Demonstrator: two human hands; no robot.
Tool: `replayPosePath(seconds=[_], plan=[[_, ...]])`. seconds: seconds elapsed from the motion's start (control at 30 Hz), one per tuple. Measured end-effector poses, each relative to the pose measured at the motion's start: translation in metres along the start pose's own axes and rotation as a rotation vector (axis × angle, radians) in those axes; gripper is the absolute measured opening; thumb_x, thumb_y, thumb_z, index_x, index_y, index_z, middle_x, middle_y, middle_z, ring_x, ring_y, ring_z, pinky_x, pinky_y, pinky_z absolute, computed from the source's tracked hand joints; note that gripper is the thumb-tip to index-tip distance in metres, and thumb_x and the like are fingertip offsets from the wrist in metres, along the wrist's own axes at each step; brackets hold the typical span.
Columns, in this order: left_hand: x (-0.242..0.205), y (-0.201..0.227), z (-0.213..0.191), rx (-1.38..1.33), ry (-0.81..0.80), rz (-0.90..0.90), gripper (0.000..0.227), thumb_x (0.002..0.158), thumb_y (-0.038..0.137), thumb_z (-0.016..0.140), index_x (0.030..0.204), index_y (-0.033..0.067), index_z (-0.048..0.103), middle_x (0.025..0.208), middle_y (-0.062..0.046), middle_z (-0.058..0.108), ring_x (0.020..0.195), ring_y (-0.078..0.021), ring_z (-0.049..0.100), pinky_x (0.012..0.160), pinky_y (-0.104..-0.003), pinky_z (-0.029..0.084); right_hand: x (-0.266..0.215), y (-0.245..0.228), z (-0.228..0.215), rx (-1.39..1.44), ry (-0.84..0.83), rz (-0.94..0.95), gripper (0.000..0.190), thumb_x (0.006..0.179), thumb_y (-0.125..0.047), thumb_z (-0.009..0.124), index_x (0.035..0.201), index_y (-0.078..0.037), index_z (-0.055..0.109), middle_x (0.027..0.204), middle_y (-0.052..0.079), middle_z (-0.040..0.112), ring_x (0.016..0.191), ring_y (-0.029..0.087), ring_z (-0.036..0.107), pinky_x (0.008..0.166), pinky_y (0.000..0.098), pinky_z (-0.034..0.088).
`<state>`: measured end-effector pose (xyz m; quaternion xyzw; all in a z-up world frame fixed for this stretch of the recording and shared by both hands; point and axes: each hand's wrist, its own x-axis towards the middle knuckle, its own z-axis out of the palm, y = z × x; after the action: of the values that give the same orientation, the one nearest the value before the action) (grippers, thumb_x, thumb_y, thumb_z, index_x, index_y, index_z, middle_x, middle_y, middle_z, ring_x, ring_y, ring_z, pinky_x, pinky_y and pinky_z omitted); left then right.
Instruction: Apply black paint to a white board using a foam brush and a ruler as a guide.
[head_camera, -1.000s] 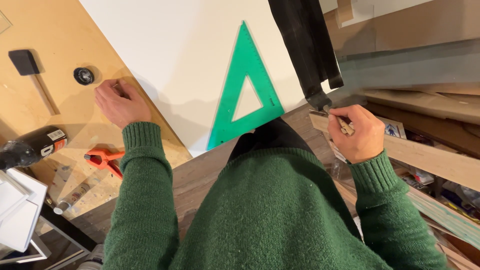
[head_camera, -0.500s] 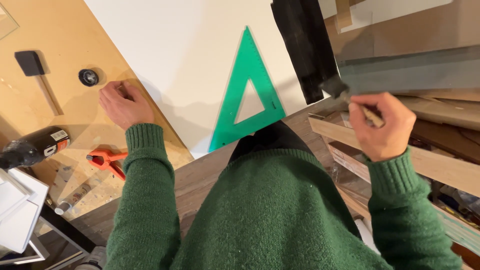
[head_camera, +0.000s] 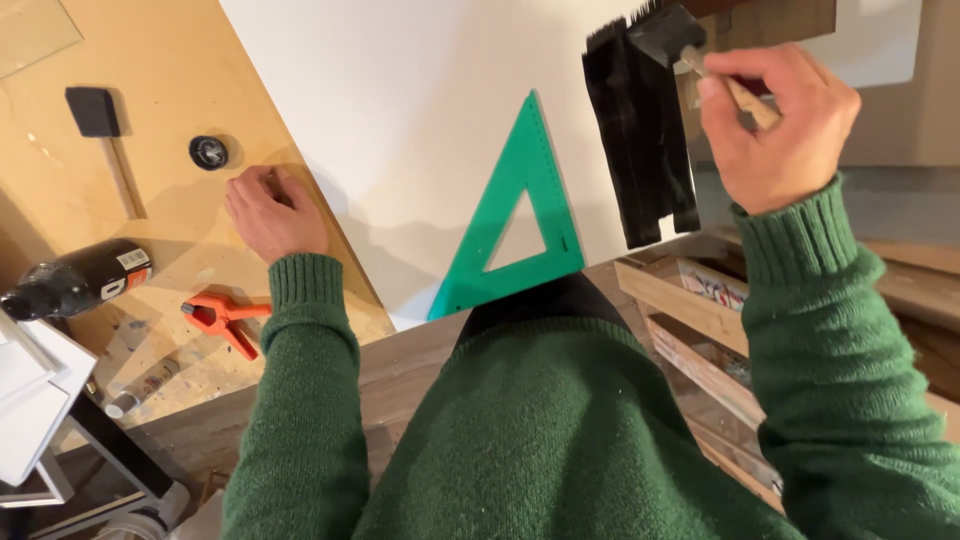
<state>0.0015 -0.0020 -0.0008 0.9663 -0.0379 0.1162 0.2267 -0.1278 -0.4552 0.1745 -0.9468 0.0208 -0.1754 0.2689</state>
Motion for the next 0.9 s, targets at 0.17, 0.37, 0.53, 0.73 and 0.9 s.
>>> replayPosePath(seconds=[0.17, 0.37, 0.53, 0.73, 0.9], plan=[[0.000, 0.004, -0.004, 0.008, 0.012, 0.004, 0.011, 0.101, 0.008, 0.068, 0.103, 0.0031, 0.058, 0.094, -0.011, 0.055, 0.091, -0.0325, 0.055, 0.081, -0.047, 0.045, 0.044, 0.025, 0.023, 0.056, 0.008, -0.061, 0.011, 0.098, 0.009, 0.072, 0.108, 0.008, 0.071, 0.100, 0.018, 0.071, 0.088, 0.026, 0.071, 0.080, 0.0332, 0.057], [0.000, 0.008, -0.003, 0.022, 0.002, -0.029, 0.011, 0.101, 0.008, 0.068, 0.105, 0.0025, 0.059, 0.094, -0.012, 0.055, 0.091, -0.0325, 0.054, 0.082, -0.047, 0.045, 0.087, 0.045, 0.044, 0.137, -0.013, -0.110, 0.010, 0.097, 0.010, 0.071, 0.107, 0.009, 0.071, 0.103, 0.018, 0.073, 0.091, 0.026, 0.073, 0.076, 0.0323, 0.059], [0.000, 0.009, -0.004, 0.045, 0.002, -0.040, 0.011, 0.101, 0.009, 0.069, 0.104, 0.0027, 0.060, 0.093, -0.012, 0.055, 0.090, -0.0322, 0.054, 0.082, -0.046, 0.045, 0.106, 0.045, 0.057, 0.133, -0.083, -0.137, 0.006, 0.097, 0.008, 0.074, 0.102, 0.007, 0.071, 0.098, 0.015, 0.072, 0.087, 0.025, 0.072, 0.075, 0.0326, 0.059], [0.001, 0.011, -0.005, 0.038, -0.012, -0.059, 0.010, 0.101, 0.009, 0.069, 0.104, 0.0032, 0.061, 0.093, -0.011, 0.056, 0.090, -0.0312, 0.055, 0.082, -0.045, 0.046, 0.104, 0.055, 0.068, 0.075, -0.163, -0.155, 0.005, 0.098, 0.005, 0.076, 0.099, 0.004, 0.071, 0.093, 0.013, 0.070, 0.084, 0.024, 0.071, 0.077, 0.0333, 0.058], [-0.001, 0.006, -0.004, 0.001, 0.003, -0.069, 0.008, 0.103, 0.008, 0.069, 0.102, 0.0035, 0.062, 0.092, -0.010, 0.056, 0.089, -0.0288, 0.054, 0.081, -0.043, 0.046, 0.101, 0.061, 0.069, 0.111, -0.167, -0.082, 0.004, 0.103, 0.003, 0.075, 0.103, 0.003, 0.071, 0.097, 0.012, 0.072, 0.085, 0.020, 0.072, 0.081, 0.0306, 0.059]])
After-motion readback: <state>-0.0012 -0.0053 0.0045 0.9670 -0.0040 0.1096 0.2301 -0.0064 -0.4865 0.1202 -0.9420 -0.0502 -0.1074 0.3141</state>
